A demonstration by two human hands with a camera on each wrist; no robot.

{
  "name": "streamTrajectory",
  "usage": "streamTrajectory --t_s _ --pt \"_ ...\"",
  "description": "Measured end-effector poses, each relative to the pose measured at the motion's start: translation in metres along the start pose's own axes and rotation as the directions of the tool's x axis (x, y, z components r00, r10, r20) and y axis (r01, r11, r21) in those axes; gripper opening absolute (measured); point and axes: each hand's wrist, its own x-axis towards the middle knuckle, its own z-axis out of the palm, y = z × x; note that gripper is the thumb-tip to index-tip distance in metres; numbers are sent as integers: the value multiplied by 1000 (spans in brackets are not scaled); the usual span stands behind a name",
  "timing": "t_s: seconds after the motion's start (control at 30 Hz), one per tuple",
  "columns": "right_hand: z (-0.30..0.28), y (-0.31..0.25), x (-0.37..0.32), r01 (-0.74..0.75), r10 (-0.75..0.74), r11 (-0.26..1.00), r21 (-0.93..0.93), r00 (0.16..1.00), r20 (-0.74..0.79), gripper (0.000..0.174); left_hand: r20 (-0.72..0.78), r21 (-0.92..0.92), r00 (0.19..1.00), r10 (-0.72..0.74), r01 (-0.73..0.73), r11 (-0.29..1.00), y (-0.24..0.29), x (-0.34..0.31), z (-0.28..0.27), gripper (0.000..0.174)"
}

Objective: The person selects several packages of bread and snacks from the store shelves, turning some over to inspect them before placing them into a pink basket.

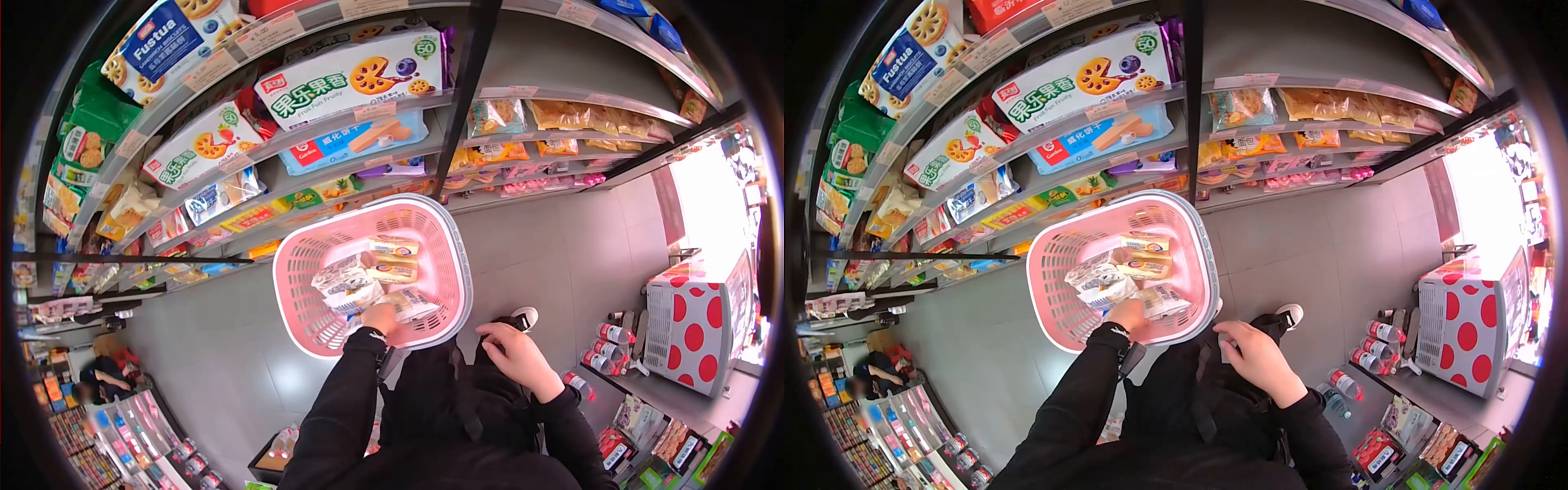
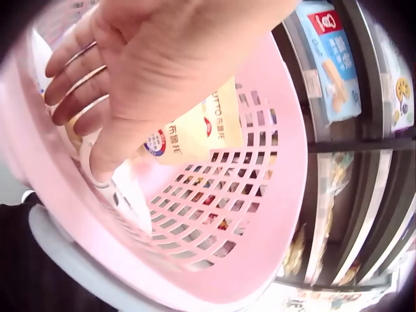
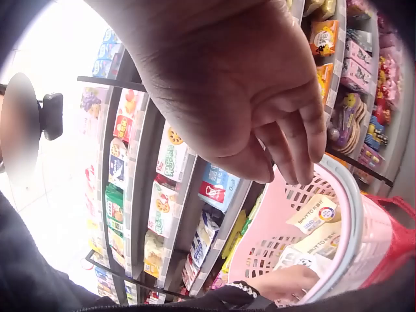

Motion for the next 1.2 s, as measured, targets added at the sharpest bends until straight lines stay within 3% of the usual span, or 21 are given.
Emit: streamTrajectory --t_s 0.03,0.1,0.23,0.33,0.43,0.5,0.57,0.63,0.7,0.73,0.77,0.8,0.83,0.87,0.93,0.97,1.03,1.07,1.13,1.2 --pt "0 1 -1 2 -2 1000 -3 1000 -2 21 -1 7 1000 6 -6 1000 5 -1 -1 30" --pt "-2 3 -3 2 -2 1000 -5 1000 -12 21 20 225 999 45 -49 973 17 -4 -4 22" --pt "-5 6 -8 -1 1 1000 -2 1000 -14 21 -177 342 967 182 -113 933 22 -2 5 17" --pt "-8 9 -9 13 -14 1000 -7 1000 -28 21 -267 356 947 177 -73 932 22 1 1 15" --pt "-10 10 -10 30 -31 999 -27 999 -28 21 -219 309 971 98 -26 951 20 6 -10 13" --pt "-10 11 -11 29 -29 999 -39 999 -17 21 -227 320 968 109 -31 947 14 10 -10 13" --pt "-9 15 -10 120 -122 991 -66 992 -29 20 -187 353 968 164 -90 931 11 11 -12 12" --pt "-13 13 -10 104 -105 993 -60 994 -20 20 -227 304 950 214 -140 942 13 -10 -28 13" --pt "-14 13 -10 94 -94 995 -42 995 -13 20 -335 118 854 399 -382 917 7 -30 -42 16" --pt "-15 15 -9 121 -122 991 -56 992 -25 20 -348 -47 853 388 -430 902 5 -44 -54 19" --pt "-16 16 -7 149 -152 986 -70 988 -39 21 -352 -37 851 390 -429 903 1 -53 -62 19" --pt "-17 15 -5 156 -159 985 -67 986 -47 21 -345 -289 885 312 -416 862 -4 -61 -68 17" --pt "-19 13 -3 162 -163 986 -27 986 -38 22 -318 -520 917 240 -381 765 -7 -71 -76 15" --pt "-20 11 -1 167 -167 986 12 985 -30 24 -326 -509 914 244 -387 769 -8 -84 -83 15" --pt "-20 14 5 150 -149 988 35 988 -31 28 -452 -820 880 149 -475 319 -4 -110 -96 10" --pt "-20 16 9 122 -121 991 58 992 -18 32 -402 -909 912 87 -408 81 -7 -117 -94 7" --pt "-27 13 14 139 -140 987 86 990 3 41 -417 -889 904 89 -386 -247 4 -141 -109 10" --pt "-29 10 16 174 -170 972 157 985 -39 45 -431 -885 897 97 -399 -240 11 -148 -115 10" --pt "-39 6 17 227 -210 949 219 973 -99 49 -573 -734 804 156 -420 -533 32 -158 -126 18" --pt "-54 5 18 178 -257 775 607 965 45 53 -605 -705 776 178 -419 -572 57 -163 -139 19"
